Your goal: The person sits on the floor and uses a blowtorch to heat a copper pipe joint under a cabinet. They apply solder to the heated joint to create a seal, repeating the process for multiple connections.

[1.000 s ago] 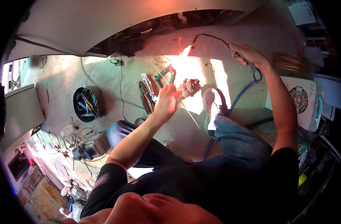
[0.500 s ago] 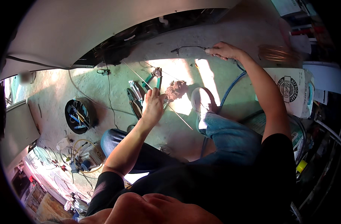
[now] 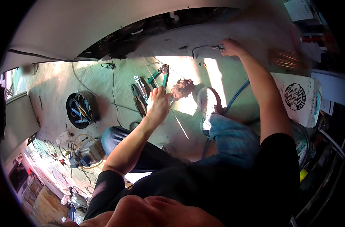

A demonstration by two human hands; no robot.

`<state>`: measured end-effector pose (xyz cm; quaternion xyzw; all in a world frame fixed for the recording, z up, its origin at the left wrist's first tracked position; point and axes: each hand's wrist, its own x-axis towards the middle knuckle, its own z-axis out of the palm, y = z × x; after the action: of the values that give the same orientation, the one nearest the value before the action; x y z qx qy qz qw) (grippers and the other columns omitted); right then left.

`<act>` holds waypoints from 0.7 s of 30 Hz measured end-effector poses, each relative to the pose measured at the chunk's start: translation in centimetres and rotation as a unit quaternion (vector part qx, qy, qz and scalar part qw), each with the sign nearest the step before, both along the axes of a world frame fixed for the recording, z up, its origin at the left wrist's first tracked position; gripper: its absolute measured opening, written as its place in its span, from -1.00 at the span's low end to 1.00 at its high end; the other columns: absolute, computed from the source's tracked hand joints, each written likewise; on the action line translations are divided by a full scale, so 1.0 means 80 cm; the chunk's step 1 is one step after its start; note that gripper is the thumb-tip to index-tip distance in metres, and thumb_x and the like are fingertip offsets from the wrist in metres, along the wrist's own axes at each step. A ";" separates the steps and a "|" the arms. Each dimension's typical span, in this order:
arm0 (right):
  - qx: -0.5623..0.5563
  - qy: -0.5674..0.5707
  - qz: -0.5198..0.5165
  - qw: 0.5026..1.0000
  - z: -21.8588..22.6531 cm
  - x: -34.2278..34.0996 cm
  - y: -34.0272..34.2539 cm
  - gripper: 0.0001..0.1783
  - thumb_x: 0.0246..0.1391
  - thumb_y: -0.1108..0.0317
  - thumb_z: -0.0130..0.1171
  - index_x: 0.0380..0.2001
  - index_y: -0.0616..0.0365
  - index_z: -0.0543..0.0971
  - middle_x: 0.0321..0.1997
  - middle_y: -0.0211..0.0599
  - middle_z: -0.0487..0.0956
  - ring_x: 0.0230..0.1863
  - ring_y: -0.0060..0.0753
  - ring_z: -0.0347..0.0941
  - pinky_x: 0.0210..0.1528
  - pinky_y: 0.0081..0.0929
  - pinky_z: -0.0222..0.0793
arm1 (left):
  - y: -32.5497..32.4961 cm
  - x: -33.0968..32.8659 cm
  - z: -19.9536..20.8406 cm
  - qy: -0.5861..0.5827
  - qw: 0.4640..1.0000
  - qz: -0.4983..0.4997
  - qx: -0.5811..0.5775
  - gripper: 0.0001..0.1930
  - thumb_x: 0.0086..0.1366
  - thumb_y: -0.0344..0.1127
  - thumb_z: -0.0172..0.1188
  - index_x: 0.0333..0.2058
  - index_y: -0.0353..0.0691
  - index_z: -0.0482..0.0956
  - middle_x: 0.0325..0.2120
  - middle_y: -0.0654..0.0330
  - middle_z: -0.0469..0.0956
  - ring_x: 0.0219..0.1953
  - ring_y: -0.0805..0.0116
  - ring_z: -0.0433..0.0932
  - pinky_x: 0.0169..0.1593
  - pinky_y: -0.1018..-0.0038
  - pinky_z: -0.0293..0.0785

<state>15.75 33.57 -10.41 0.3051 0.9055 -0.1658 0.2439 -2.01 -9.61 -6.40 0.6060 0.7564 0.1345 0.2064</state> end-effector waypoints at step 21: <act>-0.658 -0.026 -0.169 0.733 0.085 -0.053 -0.378 -0.72 0.20 0.24 0.20 -0.25 0.29 0.59 -0.34 -0.20 0.61 -0.42 -0.43 0.56 -0.32 -0.48 0.55 | 0.018 0.010 0.025 0.031 0.998 -0.033 0.044 -0.52 0.14 -0.33 0.15 0.05 -0.37 0.43 -0.07 -0.05 0.36 0.00 0.01 0.35 0.16 0.18 0.27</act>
<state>11.52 3.36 -3.62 0.2208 0.4964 -0.7510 0.3753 -1.25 -8.17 -4.44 0.6433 0.7350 0.1422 0.1604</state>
